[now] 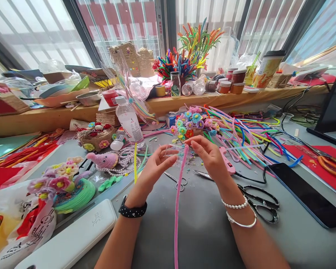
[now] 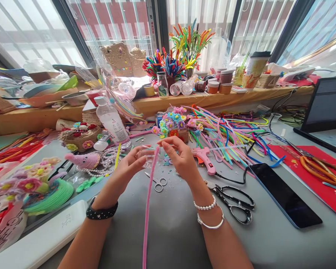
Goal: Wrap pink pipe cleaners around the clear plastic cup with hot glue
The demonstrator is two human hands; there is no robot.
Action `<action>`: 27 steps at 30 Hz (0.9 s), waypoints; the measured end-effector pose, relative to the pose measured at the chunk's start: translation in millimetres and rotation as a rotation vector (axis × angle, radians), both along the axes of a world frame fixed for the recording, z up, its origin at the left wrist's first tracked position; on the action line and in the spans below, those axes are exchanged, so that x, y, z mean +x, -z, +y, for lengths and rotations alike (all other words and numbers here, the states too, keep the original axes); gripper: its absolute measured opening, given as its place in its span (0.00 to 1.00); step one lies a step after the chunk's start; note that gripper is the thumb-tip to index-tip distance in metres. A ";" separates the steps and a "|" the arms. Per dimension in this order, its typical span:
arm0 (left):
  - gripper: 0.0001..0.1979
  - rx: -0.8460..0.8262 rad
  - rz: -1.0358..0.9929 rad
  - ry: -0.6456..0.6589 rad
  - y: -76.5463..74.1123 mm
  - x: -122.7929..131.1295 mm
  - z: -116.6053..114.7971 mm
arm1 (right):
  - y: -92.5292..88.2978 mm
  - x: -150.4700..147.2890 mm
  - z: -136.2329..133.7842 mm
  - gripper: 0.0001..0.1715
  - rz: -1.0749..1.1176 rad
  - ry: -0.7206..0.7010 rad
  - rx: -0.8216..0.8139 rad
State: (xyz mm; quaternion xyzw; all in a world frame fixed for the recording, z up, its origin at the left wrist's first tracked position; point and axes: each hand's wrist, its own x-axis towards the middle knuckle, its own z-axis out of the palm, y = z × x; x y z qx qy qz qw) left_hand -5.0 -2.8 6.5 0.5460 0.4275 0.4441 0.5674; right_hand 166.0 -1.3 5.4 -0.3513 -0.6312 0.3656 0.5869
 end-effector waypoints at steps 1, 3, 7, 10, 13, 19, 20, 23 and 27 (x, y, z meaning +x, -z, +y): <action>0.28 0.030 0.006 -0.035 0.2 0.3 0.3 | 0.5 -0.3 -0.5 0.09 0.014 0.017 0.019; 0.29 0.084 0.004 -0.095 0.7 1.2 0.4 | 0.8 -0.8 -1.9 0.08 0.009 0.038 0.062; 0.29 0.097 -0.046 -0.118 2.1 2.8 0.0 | -1.1 -1.8 -4.0 0.09 -0.038 0.067 0.151; 0.29 0.068 -0.077 -0.111 2.8 3.0 0.3 | -2.3 -1.6 -4.4 0.10 -0.053 0.072 0.177; 0.28 0.027 -0.094 -0.079 2.3 2.5 -0.2 | -1.8 -0.9 -4.4 0.10 -0.093 0.071 0.199; 0.24 -0.021 -0.205 0.030 -1.2 0.7 -2.0 | 4.6 -3.4 -1.1 0.22 -0.132 0.014 0.221; 0.23 -0.014 -0.232 0.049 -1.4 0.3 -1.9 | 5.5 -3.8 -0.3 0.25 -0.144 0.006 0.231; 0.23 -0.002 -0.295 0.100 -1.8 -0.7 -1.6 | 6.2 -3.8 1.1 0.32 -0.228 0.011 0.282; 0.25 -0.004 -0.340 0.090 -2.9 0.1 -3.5 | 5.0 -2.4 0.2 0.37 -0.338 0.014 0.336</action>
